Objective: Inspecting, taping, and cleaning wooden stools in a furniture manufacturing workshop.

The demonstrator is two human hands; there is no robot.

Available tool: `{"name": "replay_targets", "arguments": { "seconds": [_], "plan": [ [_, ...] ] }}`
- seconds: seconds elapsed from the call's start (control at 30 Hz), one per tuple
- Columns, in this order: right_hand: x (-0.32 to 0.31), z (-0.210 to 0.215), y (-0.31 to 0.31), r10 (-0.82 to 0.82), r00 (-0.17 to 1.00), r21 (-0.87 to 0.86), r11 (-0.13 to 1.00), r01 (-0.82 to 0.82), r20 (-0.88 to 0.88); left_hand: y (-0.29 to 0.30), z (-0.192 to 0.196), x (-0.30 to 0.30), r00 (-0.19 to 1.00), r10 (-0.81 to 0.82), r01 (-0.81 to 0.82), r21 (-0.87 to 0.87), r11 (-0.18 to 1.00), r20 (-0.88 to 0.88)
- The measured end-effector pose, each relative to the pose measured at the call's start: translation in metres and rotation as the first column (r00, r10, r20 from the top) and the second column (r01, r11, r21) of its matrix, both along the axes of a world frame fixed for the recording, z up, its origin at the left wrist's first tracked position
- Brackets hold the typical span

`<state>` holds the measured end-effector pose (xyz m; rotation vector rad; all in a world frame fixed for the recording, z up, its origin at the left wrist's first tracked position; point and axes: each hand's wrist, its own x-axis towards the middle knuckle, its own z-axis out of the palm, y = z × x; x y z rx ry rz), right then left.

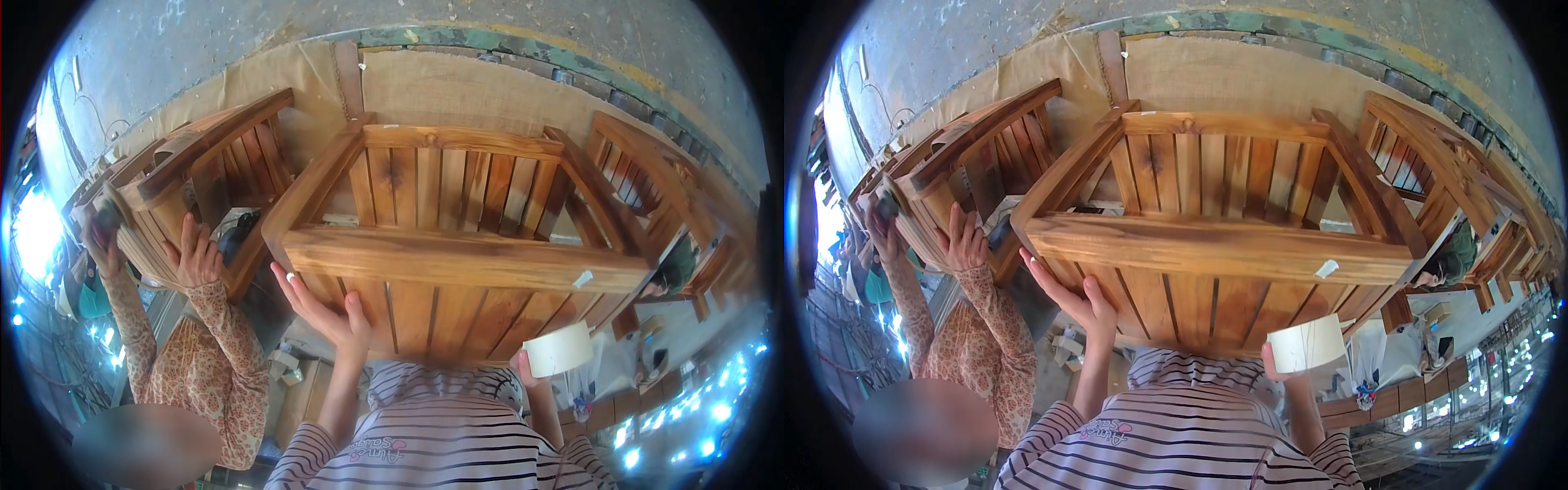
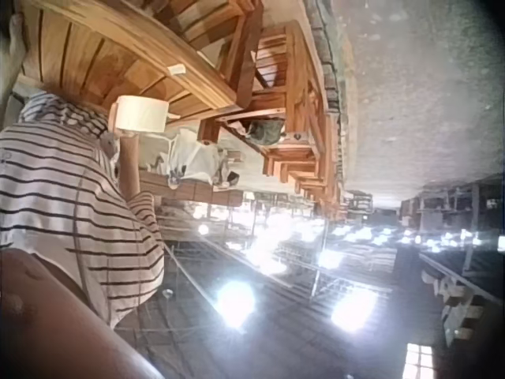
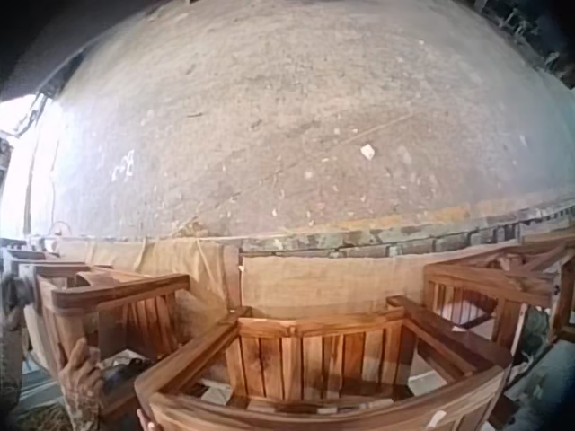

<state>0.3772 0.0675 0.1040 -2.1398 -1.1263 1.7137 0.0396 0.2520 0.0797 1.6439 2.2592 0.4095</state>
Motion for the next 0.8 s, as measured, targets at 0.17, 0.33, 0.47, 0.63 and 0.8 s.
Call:
{"name": "replay_targets", "arguments": {
  "seconds": [0.17, 0.33, 0.47, 0.63, 0.8],
  "plan": [
    [0.009, 0.000, -0.032, 0.287, 0.957, 0.089, 0.953, -0.290, 0.041, 0.004, 0.005, -0.003, 0.999, -0.045, 0.046, -0.044, 0.998, 0.018],
    [0.002, 0.000, -0.016, 0.329, 0.940, 0.238, 0.909, -0.341, 0.089, 0.005, 0.002, 0.000, 0.998, -0.015, 0.017, -0.033, 0.999, 0.055],
    [0.001, 0.002, 0.006, 0.480, 0.875, 0.272, 0.834, -0.480, 0.072, 0.022, 0.007, 0.018, 0.972, 0.168, -0.173, 0.011, 0.985, 0.167],
    [0.006, 0.011, 0.025, 0.430, 0.807, 0.475, 0.655, -0.587, 0.405, 0.075, 0.007, 0.092, 0.749, -0.496, 0.445, 0.221, 0.868, 0.439],
    [-0.001, 0.000, 0.074, 0.184, 0.688, 0.620, 0.319, -0.717, 0.702, 0.085, -0.001, 0.172, 0.825, -0.540, 0.525, 0.129, 0.841, 0.165]
  ]
}}
